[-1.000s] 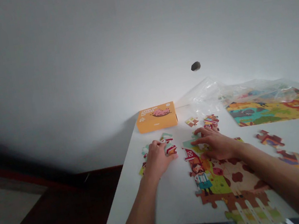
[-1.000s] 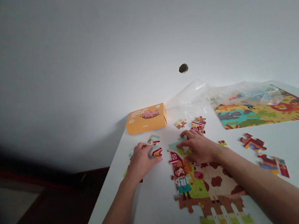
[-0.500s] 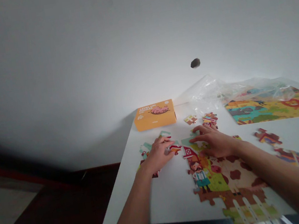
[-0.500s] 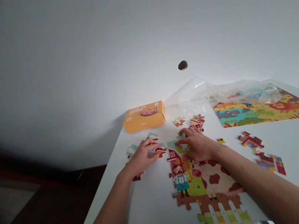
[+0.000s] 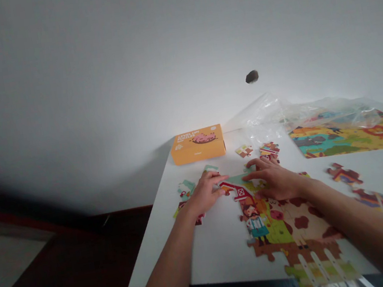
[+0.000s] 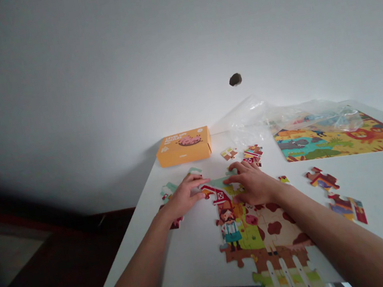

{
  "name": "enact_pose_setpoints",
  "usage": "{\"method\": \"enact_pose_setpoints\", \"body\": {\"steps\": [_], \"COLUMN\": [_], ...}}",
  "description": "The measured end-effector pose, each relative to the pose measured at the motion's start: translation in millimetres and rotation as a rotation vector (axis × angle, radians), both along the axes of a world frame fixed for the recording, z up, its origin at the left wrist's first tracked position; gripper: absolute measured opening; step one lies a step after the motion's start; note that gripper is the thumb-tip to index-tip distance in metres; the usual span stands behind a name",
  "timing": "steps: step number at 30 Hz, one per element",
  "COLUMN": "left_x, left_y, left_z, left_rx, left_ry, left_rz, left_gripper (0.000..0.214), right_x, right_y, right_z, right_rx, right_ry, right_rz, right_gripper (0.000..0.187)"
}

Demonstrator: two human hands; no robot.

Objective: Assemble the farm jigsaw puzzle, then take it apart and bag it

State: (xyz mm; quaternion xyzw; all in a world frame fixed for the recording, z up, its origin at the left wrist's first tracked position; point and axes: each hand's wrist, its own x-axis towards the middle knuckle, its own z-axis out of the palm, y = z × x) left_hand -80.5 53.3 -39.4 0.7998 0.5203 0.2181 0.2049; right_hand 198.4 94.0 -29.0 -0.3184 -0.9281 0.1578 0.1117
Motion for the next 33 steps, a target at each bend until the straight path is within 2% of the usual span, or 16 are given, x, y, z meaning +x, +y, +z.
{"method": "enact_pose_setpoints", "body": {"steps": [4, 9, 11, 14, 17, 24, 30, 33], "left_x": [6.8, 16.7, 15.0, 5.2, -6.0, -17.8, -23.3, -25.4], "left_y": [-1.4, -5.1, -3.9, 2.0, 9.2, 12.6, 3.2, -3.6], "left_z": [4.8, 9.4, 7.3, 1.0, -4.1, 1.1, 5.0, 5.4], "left_rx": [0.056, 0.092, 0.132, 0.187, 0.151, 0.132, 0.048, 0.018], "left_ry": [0.111, 0.194, 0.210, 0.239, 0.279, 0.241, 0.277, 0.309], "left_rz": [-0.038, 0.054, 0.133, 0.322, 0.431, 0.377, 0.379, 0.367], "left_gripper": [0.030, 0.020, 0.019, 0.027, 0.036, 0.030, 0.062, 0.051], "right_x": [0.1, -0.5, -0.8, -1.3, -1.6, -0.4, -0.3, -0.6], "right_y": [-0.8, -1.5, -1.6, -1.6, -1.7, -0.5, 0.4, -0.6], "right_z": [1.0, 2.1, 2.1, 2.1, 2.1, -0.6, -1.0, 0.5], "right_rx": [0.003, 0.002, 0.002, 0.003, -0.007, -0.012, -0.004, -0.003], "right_ry": [-0.003, -0.018, -0.019, -0.019, -0.009, -0.004, 0.003, -0.002], "right_rz": [-0.002, -0.011, -0.015, -0.015, -0.014, -0.006, 0.002, -0.014], "right_gripper": [0.050, 0.050, 0.050, 0.049, 0.048, 0.051, 0.051, 0.050]}}
